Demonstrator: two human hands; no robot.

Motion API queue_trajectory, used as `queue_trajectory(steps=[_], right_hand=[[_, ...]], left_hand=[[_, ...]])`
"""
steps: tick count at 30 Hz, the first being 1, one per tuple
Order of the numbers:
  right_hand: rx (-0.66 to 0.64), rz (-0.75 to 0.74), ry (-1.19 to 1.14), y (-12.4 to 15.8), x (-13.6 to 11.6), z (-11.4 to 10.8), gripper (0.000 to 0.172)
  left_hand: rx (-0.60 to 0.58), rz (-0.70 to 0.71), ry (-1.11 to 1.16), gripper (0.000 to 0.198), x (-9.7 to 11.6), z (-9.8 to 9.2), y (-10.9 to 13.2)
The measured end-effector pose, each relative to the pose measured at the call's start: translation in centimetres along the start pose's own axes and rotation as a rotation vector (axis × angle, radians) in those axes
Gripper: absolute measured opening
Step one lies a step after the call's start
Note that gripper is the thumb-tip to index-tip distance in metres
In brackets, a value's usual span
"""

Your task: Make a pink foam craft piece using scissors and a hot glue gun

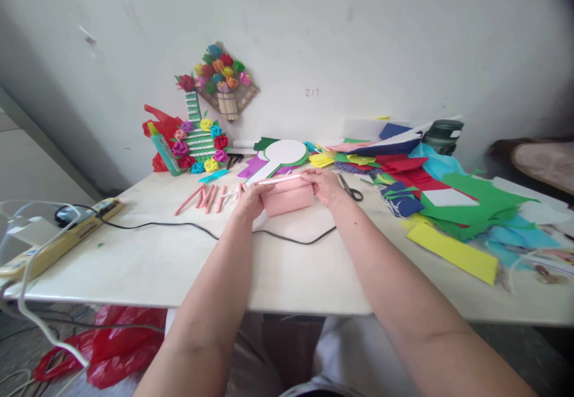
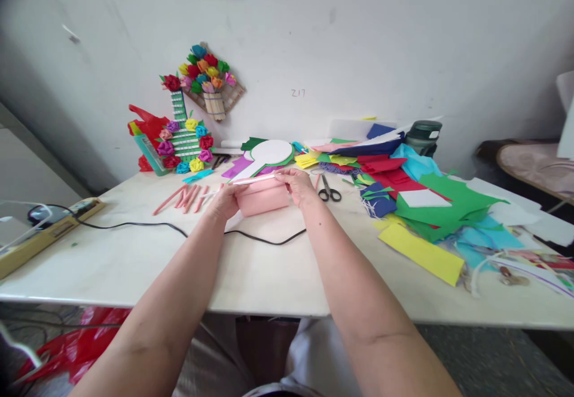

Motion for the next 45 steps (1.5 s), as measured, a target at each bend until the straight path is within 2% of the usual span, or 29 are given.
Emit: queue_trajectory(steps=[6, 12, 20, 29, 34, 43, 45], right_hand=[[0.003, -0.030, -0.008, -0.01, -0.17, 0.02, 0.025], [-0.011, -0.031, -0.008, 0.14, -0.32, 0.07, 0.023], [0.014, -0.030, -0.016, 0.03, -0.26, -0.04, 0.021], [0.017, -0.018, -0.013, -0.06, -0.04, -0.18, 0.024], [0.005, -0.040, 0.002, -0.28, 0.03, -0.17, 0.025], [-0.001, -0.080, -0.003, -0.29, 0.04, -0.12, 0.036], [0.001, -0.092, -0.022, -0.28, -0.10, -0.08, 0.033]], left_hand=[[0.027, 0.021, -0.023, 0.022, 0.33, 0.15, 0.25], [-0.054, 0.025, -0.083, 0.031, -0.03, -0.21, -0.06], [-0.093, 0.024, -0.101, 0.029, 0.03, -0.11, 0.07], [-0.029, 0.049, -0.082, 0.023, 0.19, -0.37, -0.08], [0.036, 0.108, -0.079, 0.028, 0.45, -0.59, -0.06], [0.028, 0.145, -0.151, 0.033, 0.67, -0.31, 0.05], [0.016, 0.143, -0.156, 0.032, 0.71, -0.25, 0.02]])
Point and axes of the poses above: each hand's wrist, its own y-axis away from the middle knuckle, its own z-axis out of the palm, x = y × z, the point moved 5 cm from there along -y, towards the middle knuckle, and after that the axes turned 6 degrees about y, right-handed, at the moved point
